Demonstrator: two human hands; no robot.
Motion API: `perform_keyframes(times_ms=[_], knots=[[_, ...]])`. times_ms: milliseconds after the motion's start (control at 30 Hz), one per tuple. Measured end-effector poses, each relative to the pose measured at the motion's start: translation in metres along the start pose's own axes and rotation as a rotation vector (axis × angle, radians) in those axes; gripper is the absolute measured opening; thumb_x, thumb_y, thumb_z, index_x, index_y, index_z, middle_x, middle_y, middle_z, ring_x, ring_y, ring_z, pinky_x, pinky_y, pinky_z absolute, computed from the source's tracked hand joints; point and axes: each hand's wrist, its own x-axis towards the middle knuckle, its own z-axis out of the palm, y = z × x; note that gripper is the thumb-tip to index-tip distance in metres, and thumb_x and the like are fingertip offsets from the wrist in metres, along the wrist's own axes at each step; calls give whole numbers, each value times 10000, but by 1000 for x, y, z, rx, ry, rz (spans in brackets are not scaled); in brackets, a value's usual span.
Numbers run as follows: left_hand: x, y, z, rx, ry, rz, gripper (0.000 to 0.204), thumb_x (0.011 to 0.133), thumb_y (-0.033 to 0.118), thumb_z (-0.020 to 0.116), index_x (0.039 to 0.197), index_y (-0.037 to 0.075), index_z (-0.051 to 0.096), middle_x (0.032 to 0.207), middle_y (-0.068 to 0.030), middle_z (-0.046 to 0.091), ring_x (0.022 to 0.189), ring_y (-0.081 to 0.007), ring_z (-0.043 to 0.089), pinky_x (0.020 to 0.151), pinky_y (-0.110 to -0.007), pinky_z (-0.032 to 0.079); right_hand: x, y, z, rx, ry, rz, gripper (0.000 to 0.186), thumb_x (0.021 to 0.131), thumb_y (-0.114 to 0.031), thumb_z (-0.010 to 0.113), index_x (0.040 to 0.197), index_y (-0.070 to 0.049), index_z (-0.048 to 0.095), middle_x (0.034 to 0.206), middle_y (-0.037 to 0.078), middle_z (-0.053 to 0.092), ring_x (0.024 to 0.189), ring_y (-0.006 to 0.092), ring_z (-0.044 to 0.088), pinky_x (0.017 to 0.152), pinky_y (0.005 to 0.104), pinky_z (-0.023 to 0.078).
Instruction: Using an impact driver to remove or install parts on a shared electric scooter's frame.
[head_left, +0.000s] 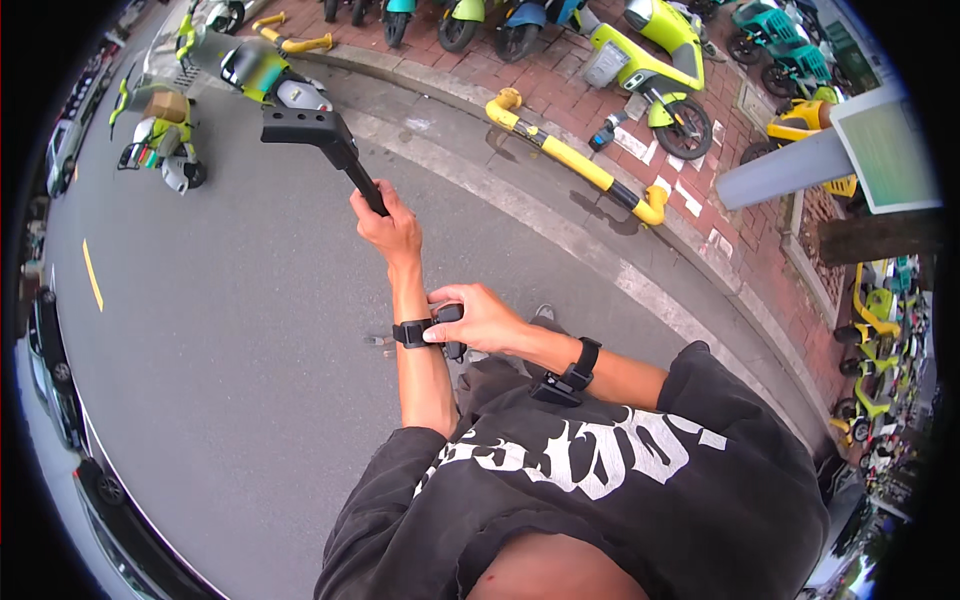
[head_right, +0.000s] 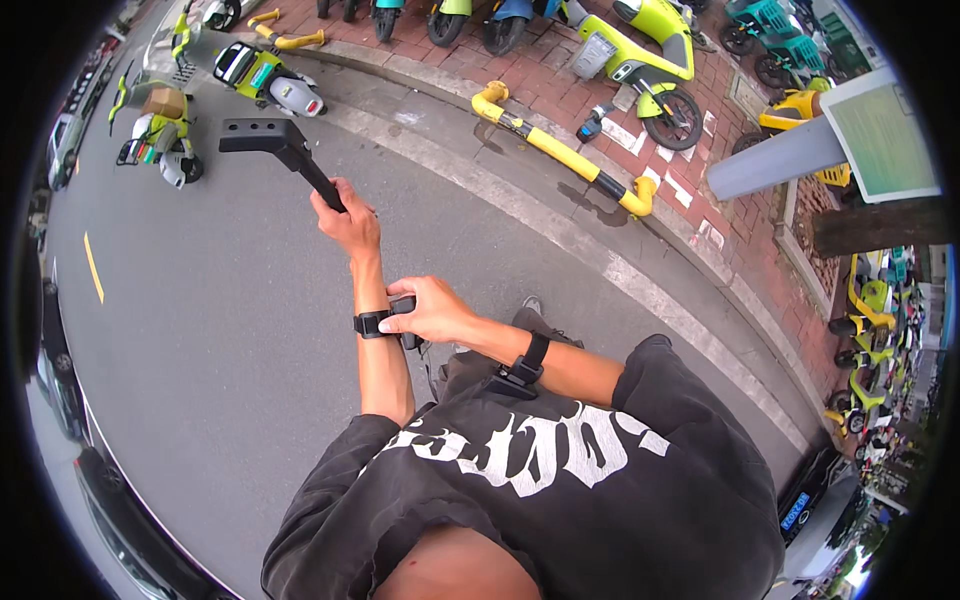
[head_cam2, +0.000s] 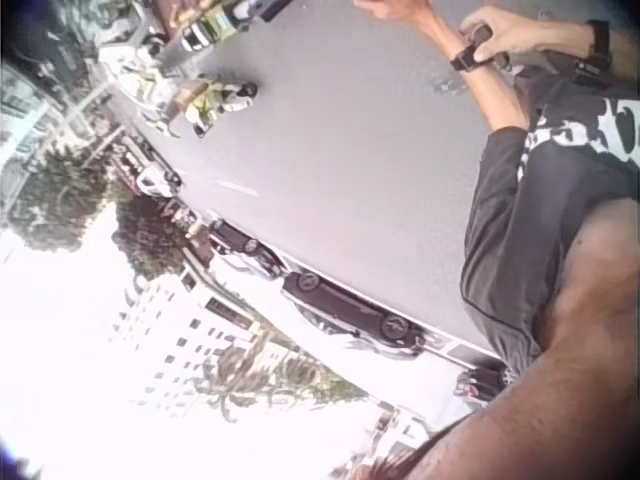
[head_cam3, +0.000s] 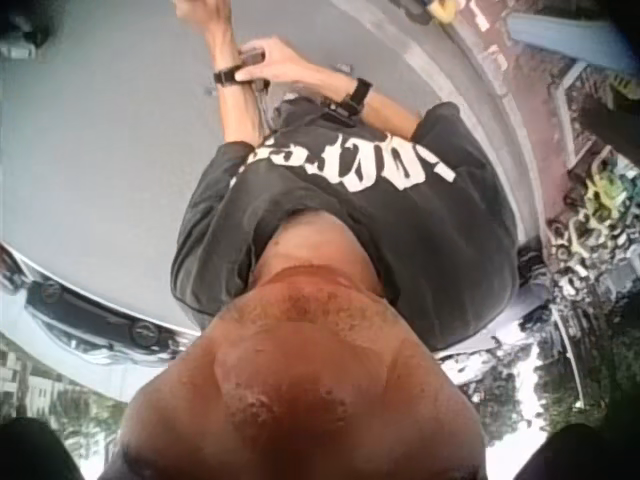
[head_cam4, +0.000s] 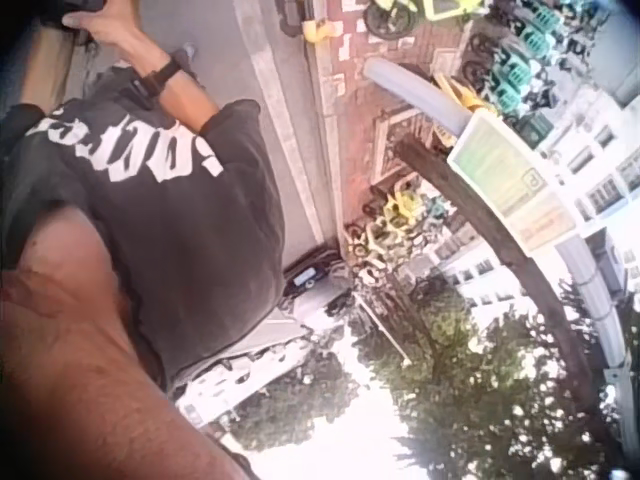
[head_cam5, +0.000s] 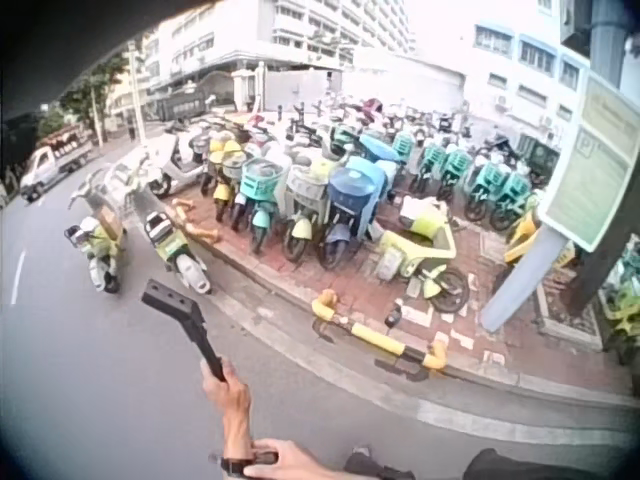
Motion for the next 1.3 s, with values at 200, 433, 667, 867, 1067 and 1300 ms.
perform_keyframes(times_ms=[200,433,667,867,1067,1300], knots=[[-66,117,147,-232,-455,-160,146,983,183,568,971,40,539,598,-11,530,442,-92,494,406,-261,376,-78,23,-112,429,-19,-2,704,760,-258,853,1306,59,543,1117,141,657,1007,185,613,865,325,503],[-155,139,332,-571,-496,-449,246,1011,228,522,857,71,412,544,0,397,402,-104,419,375,-263,357,-144,52,-278,295,172,-118,730,771,-371,837,1267,82,549,1113,159,651,1029,209,622,872,330,506],[-159,-29,324,749,-1159,-290,438,808,325,707,1026,-54,678,690,-198,653,656,-304,669,624,-419,507,-160,193,-495,-153,363,202,451,855,-310,697,1177,0,633,1038,175,711,945,244,685,803,359,537],[-285,-183,230,1325,-1498,-399,383,770,321,671,882,-44,704,875,-285,680,898,-415,677,773,-475,538,-128,251,-704,-107,468,335,425,873,-315,681,1169,-12,645,978,134,720,854,212,691,760,359,533],[-404,-193,189,1514,-1494,-1255,270,789,218,570,779,-11,713,760,-179,716,705,-263,725,674,-382,563,-11,256,-880,-543,485,330,341,860,-264,646,1102,-24,669,935,156,720,853,284,700,777,392,536],[-417,-127,250,1251,-1354,-1550,435,813,407,691,873,-23,669,791,-214,699,810,-355,705,721,-455,533,156,282,-1014,-971,296,265,315,818,-198,645,1087,-33,651,957,179,693,919,396,657,835,487,521]])
